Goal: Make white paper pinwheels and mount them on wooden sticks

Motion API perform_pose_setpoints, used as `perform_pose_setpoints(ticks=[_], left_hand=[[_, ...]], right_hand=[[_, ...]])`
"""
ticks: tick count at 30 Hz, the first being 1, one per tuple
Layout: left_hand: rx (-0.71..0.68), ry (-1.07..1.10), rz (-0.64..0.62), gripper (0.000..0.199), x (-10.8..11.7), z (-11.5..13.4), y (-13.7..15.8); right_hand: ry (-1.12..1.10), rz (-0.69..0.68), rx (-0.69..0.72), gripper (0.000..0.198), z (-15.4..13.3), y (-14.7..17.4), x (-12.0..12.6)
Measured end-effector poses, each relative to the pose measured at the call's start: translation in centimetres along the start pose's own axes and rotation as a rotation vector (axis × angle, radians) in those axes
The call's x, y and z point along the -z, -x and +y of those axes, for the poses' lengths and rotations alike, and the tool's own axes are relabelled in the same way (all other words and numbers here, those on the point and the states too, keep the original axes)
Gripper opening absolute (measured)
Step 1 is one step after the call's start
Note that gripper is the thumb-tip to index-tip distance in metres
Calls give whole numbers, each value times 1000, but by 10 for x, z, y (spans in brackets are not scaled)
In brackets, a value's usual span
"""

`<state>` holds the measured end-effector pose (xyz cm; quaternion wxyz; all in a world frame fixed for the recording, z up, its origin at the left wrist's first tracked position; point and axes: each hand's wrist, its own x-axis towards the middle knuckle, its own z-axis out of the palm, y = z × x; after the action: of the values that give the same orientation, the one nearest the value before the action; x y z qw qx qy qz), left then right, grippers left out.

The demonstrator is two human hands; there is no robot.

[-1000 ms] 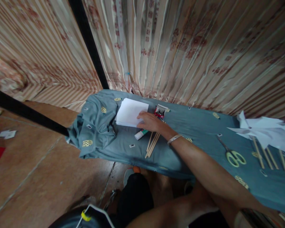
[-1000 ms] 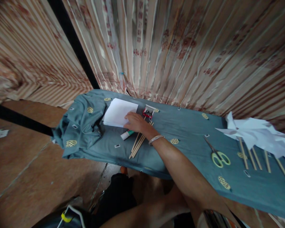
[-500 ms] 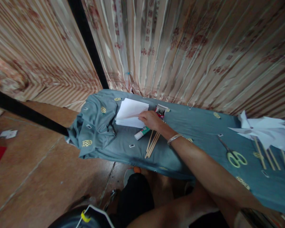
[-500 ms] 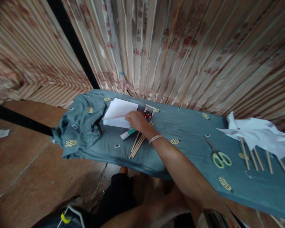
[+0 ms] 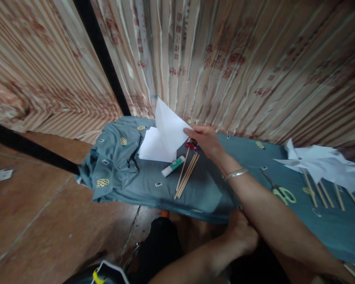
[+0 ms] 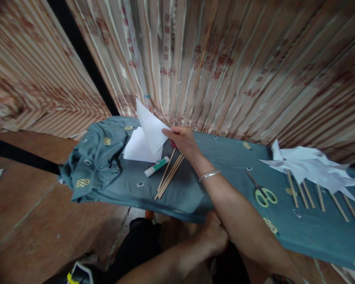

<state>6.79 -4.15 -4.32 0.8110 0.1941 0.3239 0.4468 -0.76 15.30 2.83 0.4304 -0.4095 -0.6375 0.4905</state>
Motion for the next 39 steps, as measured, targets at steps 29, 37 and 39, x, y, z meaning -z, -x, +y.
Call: perform_pose_setpoints(ticks=[29,37,39], left_hand=[[-961,-1467,224,46,80,83,17],[-839,-1825,65,30,89,76,2],[-814,-1847,75,29,90,79,-5]], right_hand=[[1219,7,393,20,24,230,88],[993,8,324,33,46,246,102],[954,51,252,36,54,247,114]])
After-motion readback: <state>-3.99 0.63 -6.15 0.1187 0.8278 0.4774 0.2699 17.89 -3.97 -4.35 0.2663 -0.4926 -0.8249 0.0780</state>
